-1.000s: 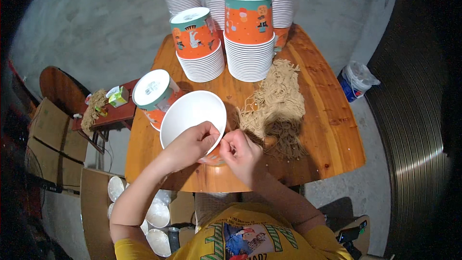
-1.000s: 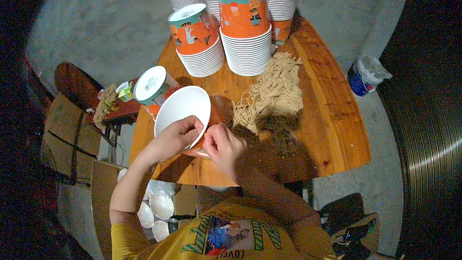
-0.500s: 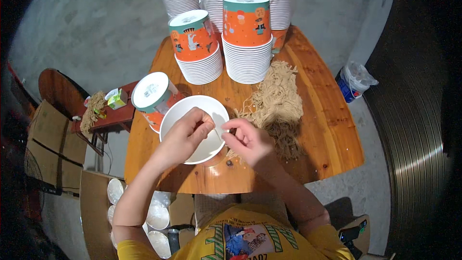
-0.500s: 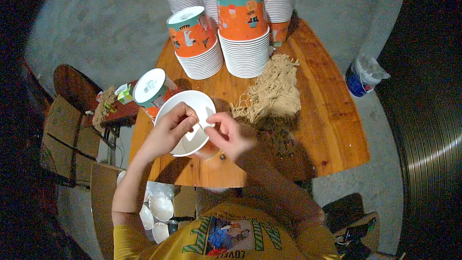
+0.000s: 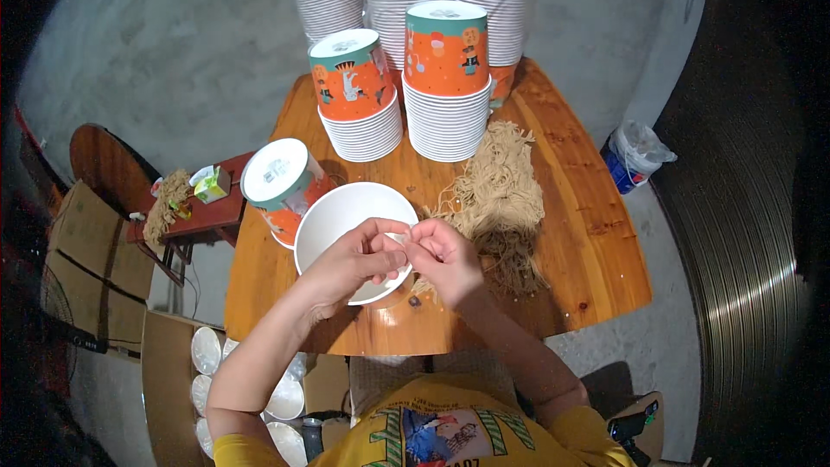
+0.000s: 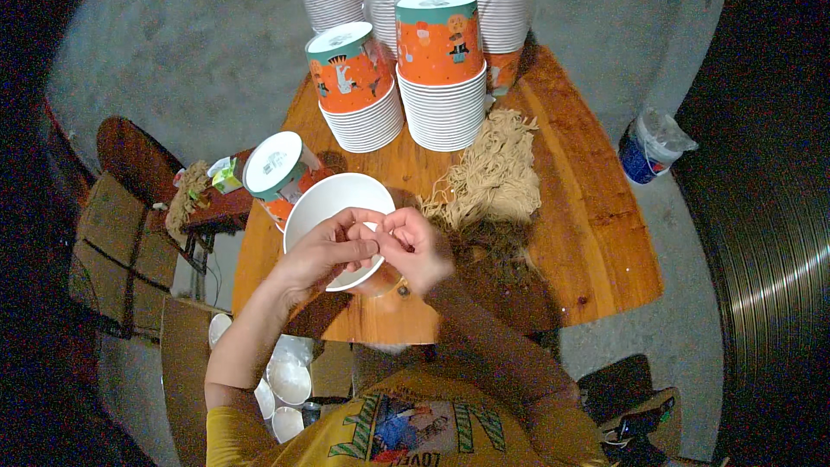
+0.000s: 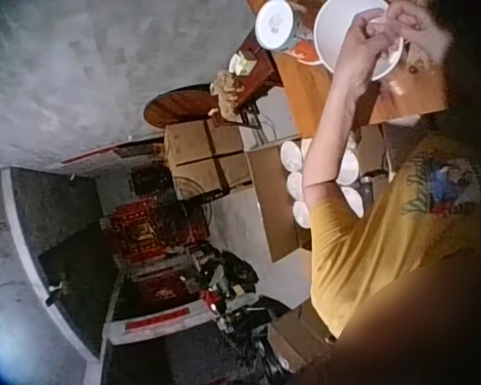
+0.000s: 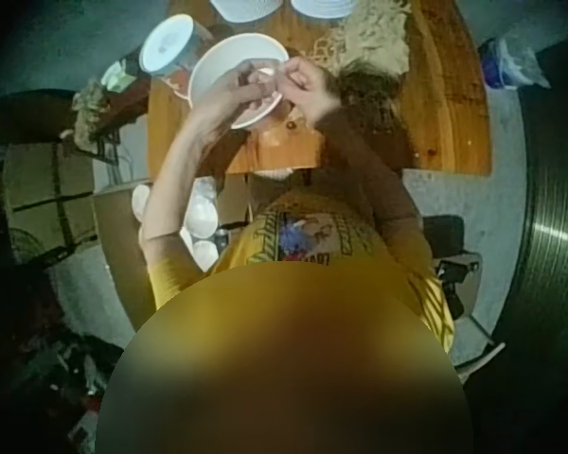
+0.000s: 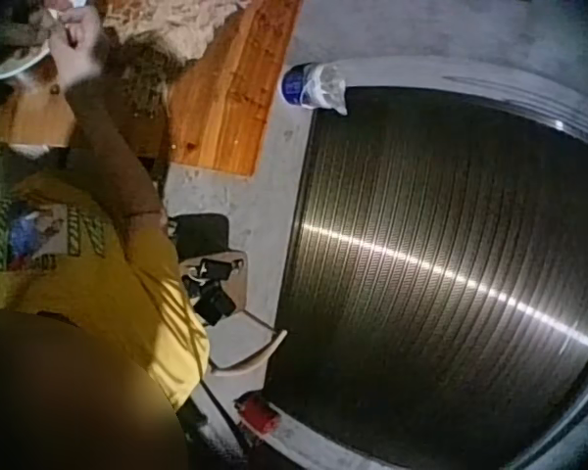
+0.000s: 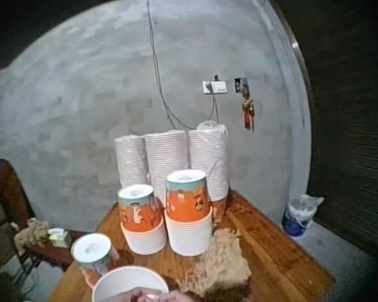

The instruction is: Unpacking stacks of paper cups from a box and filling them with a shredded food product.

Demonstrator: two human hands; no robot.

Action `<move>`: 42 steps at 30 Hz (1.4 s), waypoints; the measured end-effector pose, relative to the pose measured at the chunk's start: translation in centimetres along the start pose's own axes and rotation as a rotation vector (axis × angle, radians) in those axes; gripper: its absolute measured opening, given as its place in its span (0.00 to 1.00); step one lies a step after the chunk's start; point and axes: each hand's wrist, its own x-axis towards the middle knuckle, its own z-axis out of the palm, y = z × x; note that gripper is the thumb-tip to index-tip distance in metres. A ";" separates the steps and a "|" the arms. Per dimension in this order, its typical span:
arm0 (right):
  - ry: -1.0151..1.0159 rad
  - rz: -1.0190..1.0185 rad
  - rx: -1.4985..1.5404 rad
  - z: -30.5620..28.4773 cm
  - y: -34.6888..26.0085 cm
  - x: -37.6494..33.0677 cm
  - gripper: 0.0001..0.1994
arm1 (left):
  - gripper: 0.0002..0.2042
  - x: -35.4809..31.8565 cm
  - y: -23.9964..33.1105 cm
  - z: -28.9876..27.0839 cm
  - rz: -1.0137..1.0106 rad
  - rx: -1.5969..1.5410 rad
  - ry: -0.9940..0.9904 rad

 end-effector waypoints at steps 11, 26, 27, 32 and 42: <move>-0.052 0.261 -0.193 -2.1 -3.5 1.7 0.06 | 0.05 0.5 -0.5 0.2 -0.054 0.098 0.011; -0.220 0.417 -0.176 -2.5 -6.7 3.4 0.10 | 0.08 0.6 -0.7 0.4 0.021 0.136 -0.040; -0.171 0.432 -0.138 -2.6 -6.5 3.3 0.11 | 0.07 0.6 -0.7 0.3 0.007 0.146 -0.037; -0.114 0.242 -0.167 -4.4 -4.3 1.5 0.10 | 0.07 0.6 -0.5 0.6 -0.013 0.155 -0.019; 0.012 0.086 -0.721 -1.4 -6.0 -1.7 0.06 | 0.06 0.8 -0.5 0.8 0.009 0.145 0.007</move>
